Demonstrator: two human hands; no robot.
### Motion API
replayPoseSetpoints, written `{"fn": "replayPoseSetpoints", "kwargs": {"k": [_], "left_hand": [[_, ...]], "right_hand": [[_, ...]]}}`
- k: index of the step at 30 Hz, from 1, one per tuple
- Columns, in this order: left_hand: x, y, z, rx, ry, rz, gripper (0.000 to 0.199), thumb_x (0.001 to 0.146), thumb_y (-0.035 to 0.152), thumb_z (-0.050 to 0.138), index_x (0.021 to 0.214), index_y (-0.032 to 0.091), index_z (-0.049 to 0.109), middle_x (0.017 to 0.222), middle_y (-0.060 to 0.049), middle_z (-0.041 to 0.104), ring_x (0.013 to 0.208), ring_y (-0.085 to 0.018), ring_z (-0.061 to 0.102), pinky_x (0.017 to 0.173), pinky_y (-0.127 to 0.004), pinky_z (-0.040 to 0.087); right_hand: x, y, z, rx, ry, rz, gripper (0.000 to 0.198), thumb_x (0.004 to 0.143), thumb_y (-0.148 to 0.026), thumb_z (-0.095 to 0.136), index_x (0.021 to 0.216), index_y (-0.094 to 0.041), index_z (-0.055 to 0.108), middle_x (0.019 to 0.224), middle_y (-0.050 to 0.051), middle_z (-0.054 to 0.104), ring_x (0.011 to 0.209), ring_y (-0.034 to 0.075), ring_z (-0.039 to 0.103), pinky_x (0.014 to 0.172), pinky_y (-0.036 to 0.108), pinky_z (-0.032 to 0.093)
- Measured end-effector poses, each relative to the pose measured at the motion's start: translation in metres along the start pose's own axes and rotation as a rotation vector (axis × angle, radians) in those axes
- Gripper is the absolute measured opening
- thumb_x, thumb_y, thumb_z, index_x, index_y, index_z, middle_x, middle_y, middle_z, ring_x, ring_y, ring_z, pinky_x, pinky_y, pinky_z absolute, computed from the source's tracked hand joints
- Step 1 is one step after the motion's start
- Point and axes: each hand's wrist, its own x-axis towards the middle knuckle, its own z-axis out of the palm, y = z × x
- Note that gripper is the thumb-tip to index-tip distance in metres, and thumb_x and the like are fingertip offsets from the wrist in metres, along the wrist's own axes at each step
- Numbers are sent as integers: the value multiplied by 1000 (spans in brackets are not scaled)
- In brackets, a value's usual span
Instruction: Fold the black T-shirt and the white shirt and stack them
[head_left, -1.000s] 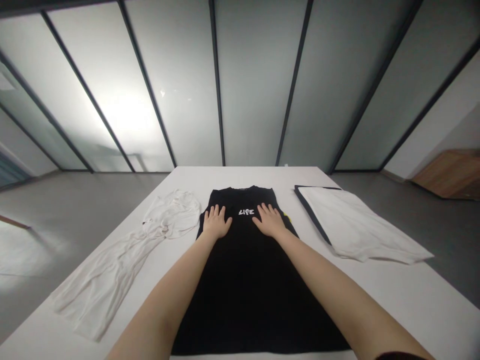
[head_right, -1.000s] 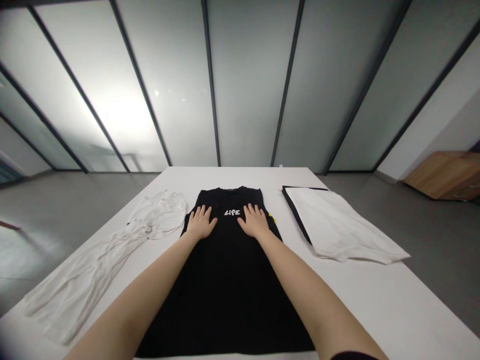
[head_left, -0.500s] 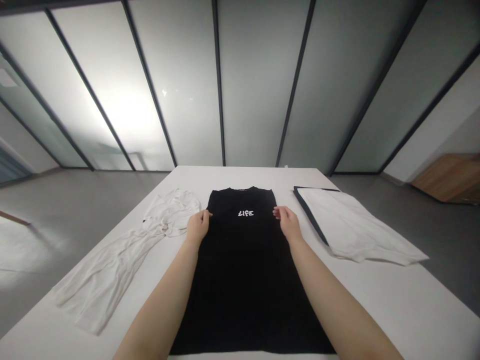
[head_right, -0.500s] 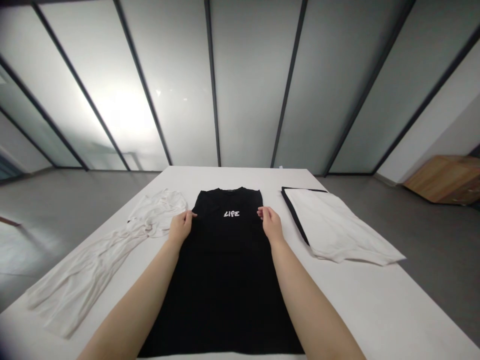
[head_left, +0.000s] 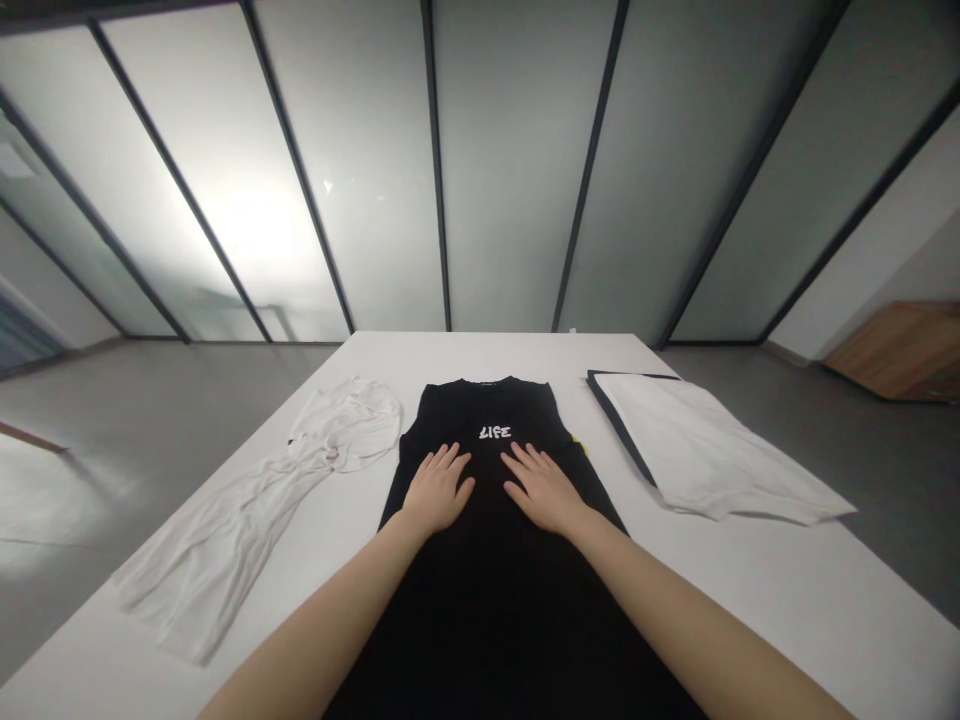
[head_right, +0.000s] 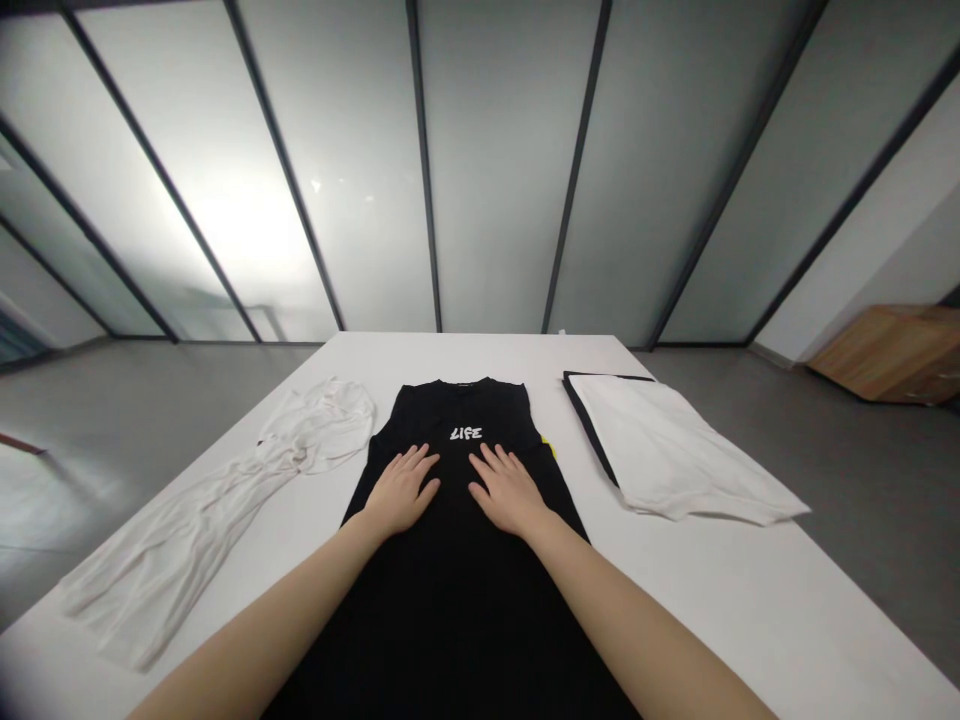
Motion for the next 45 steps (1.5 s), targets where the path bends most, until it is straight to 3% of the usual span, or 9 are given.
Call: {"fn": "replayPoseSetpoints", "kwargs": {"k": [9,13,15,18,21,26,35,39,45], "left_hand": [[-70,-35,-10,2,-41,3,57,107,44,45,162,28,47,171,-7,37,160,-30,31,129,-51,30],[-77,-16,-14,50,-68,-111,59,105,45,46,161,25,50,172,-11,36,159,-39,29,127,-57,31],[-72,5,-12,79,-44,-180,63,104,50,47,161,23,49,171,-15,35,159,-44,28,125,-63,30],[-58,34,-5,94,9,-173,72,103,59,45,164,22,45,174,-16,29,160,-48,21,125,-69,23],[-39,43,5,105,-10,-196,77,102,64,43,166,21,41,175,-17,25,160,-51,16,124,-73,18],[-6,27,15,137,-59,-281,83,101,72,36,169,25,32,175,-17,23,159,-53,17,121,-75,18],[56,3,6,85,-97,-313,83,100,76,34,169,29,33,176,-18,21,159,-53,14,118,-80,16],[59,-1,10,75,-24,-311,75,103,68,38,166,27,40,174,-19,28,159,-50,20,120,-77,18],[28,-4,4,30,163,-208,46,102,42,54,142,23,64,156,-14,56,146,-36,48,121,-52,38]], "right_hand": [[-77,62,1,-54,19,99,62,107,-52,41,165,-30,41,175,6,26,161,32,24,129,56,27],[-89,46,3,-109,8,220,64,104,-49,45,164,-26,45,173,10,30,159,43,26,125,66,28],[-85,19,1,-140,36,241,66,101,-47,49,162,-23,47,172,13,33,158,49,26,124,69,24],[-70,-22,-2,-108,101,123,67,104,-52,46,166,-29,40,175,9,26,160,46,20,127,66,17],[-47,-41,-3,-100,101,197,71,105,-56,44,169,-29,32,177,13,20,160,48,17,126,67,12],[-3,-26,3,-62,-27,406,74,105,-64,38,170,-29,29,178,15,15,160,51,11,124,68,8],[65,-14,-5,-17,-23,441,74,104,-67,34,170,-33,27,178,13,14,161,48,10,124,67,6],[65,-12,-3,-19,72,411,67,106,-59,39,166,-28,39,175,15,25,159,47,19,124,66,12],[33,-4,4,16,236,222,43,104,-37,52,141,-23,68,154,12,56,144,35,47,122,51,32]]}}
